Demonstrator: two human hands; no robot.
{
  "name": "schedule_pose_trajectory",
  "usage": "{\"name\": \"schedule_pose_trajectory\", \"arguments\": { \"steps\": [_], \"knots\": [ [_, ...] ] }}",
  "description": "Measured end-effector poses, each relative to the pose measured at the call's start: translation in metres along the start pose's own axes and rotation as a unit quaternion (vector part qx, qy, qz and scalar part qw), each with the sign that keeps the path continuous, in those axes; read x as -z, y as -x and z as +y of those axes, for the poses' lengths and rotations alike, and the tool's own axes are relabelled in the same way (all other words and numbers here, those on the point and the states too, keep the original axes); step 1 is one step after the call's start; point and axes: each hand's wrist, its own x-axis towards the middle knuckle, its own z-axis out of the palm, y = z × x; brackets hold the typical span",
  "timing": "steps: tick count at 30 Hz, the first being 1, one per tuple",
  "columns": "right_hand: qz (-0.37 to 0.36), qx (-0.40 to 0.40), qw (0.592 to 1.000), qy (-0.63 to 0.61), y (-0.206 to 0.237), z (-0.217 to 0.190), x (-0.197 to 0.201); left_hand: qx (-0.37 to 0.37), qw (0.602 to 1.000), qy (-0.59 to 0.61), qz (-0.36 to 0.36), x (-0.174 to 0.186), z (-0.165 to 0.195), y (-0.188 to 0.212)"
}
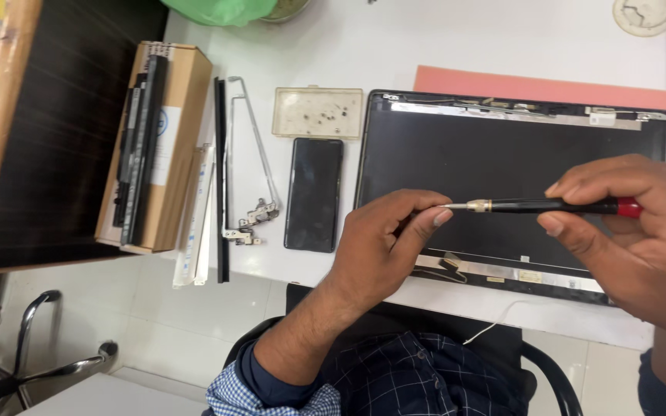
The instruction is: The person removes a laptop screen bezel and hinge assembly using a screwdriver and a thin wire. They unscrew fasteners, detach the hinge, and thread the wire behind the screen to separate the panel from the frame.
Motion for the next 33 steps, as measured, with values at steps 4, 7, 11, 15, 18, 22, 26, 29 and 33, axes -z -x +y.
{"name": "schedule_pose_trajectory", "arguments": {
  "steps": [4, 7, 11, 15, 18, 22, 26, 29, 33],
  "knots": [
    [0.028, 0.070, 0.987, 0.139, 0.006, 0.012, 0.007, -0.078, 0.986, -0.139, 0.058, 0.028, -0.007, -0.020],
    [0.043, 0.045, 0.986, 0.153, 0.015, 0.030, 0.022, -0.048, 0.951, -0.279, 0.124, 0.059, -0.022, -0.050],
    [0.051, -0.079, 0.973, 0.212, 0.030, 0.055, 0.047, 0.005, 0.901, -0.420, 0.108, 0.089, -0.039, -0.086],
    [0.090, -0.149, 0.950, 0.258, 0.057, 0.067, 0.089, -0.003, 0.846, -0.521, 0.116, 0.090, -0.038, -0.103],
    [0.111, -0.192, 0.932, 0.288, 0.094, 0.067, 0.128, -0.058, 0.809, -0.572, 0.124, 0.079, -0.033, -0.082],
    [0.057, -0.243, 0.899, 0.360, 0.142, 0.038, 0.153, -0.078, 0.865, -0.493, 0.052, 0.032, -0.018, -0.015],
    [-0.036, -0.247, 0.838, 0.485, 0.155, 0.011, 0.141, -0.099, 0.954, -0.248, -0.139, -0.057, -0.008, 0.044],
    [-0.087, -0.238, 0.832, 0.494, 0.142, 0.003, 0.129, -0.049, 0.976, 0.029, -0.211, -0.110, -0.003, 0.068],
    [-0.099, -0.249, 0.823, 0.501, 0.128, -0.006, 0.118, 0.212, 0.886, 0.149, -0.383, -0.152, -0.012, 0.073]
  ]
}}
